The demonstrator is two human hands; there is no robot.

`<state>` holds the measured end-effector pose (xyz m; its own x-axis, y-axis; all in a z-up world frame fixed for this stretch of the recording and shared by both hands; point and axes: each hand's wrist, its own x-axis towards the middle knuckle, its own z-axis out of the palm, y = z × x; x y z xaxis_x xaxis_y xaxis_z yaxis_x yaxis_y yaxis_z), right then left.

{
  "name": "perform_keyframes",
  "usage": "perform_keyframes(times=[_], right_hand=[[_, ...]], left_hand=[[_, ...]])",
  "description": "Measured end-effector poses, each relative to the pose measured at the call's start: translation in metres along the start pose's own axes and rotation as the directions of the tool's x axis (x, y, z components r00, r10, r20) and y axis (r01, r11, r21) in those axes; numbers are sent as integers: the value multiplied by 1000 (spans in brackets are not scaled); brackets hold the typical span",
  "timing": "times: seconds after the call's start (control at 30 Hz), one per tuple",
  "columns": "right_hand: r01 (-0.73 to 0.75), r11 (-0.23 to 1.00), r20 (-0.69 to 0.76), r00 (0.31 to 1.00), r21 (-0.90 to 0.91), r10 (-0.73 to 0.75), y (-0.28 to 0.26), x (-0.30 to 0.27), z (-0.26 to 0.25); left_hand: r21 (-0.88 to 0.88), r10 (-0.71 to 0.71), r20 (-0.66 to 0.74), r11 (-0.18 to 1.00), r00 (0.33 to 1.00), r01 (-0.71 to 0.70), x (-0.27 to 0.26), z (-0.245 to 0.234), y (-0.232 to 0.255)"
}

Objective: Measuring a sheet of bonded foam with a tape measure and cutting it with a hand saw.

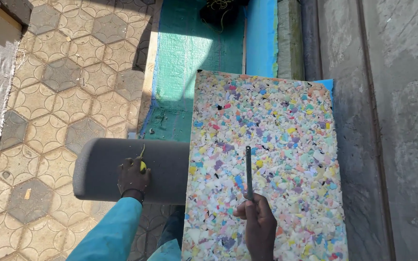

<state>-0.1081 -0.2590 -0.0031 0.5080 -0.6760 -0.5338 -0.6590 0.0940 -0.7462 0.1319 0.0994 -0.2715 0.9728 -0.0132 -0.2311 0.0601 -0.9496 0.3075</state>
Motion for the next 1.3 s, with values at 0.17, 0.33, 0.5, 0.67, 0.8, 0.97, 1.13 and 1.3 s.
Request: perform_keyframes(times=[0.17, 0.33, 0.5, 0.67, 0.8, 0.97, 1.13, 1.3], right_hand=[[69, 995, 13, 998, -71, -69, -1, -42, 2], [146, 988, 224, 965, -44, -133, -11, -85, 14], [184, 983, 281, 945, -26, -170, 7, -113, 23], [351, 934, 274, 907, -69, -320, 53, -167, 17], [448, 878, 103, 894, -168, -436, 102, -202, 25], [493, 857, 157, 868, -153, -471, 151, -224, 11], [501, 862, 433, 763, 70, -479, 189, -243, 0], [560, 822, 600, 622, 107, -502, 201, -263, 7]], left_hand=[[-248, -111, 167, 957, 980, 151, -40, -81, 68], [-801, 262, 435, 550, 861, 237, -130, -155, 113], [-783, 282, 587, -39, 759, 621, -218, -178, 142], [-681, 207, 634, -305, 745, 665, -297, -161, 161], [-783, 171, 596, -92, 784, 615, -349, -166, 154], [-878, 255, 426, 348, 868, 328, -376, -151, 90], [-647, 475, 675, 749, 565, 144, -383, -162, 17], [-408, 378, 788, 912, 485, -49, -399, -161, -8]])
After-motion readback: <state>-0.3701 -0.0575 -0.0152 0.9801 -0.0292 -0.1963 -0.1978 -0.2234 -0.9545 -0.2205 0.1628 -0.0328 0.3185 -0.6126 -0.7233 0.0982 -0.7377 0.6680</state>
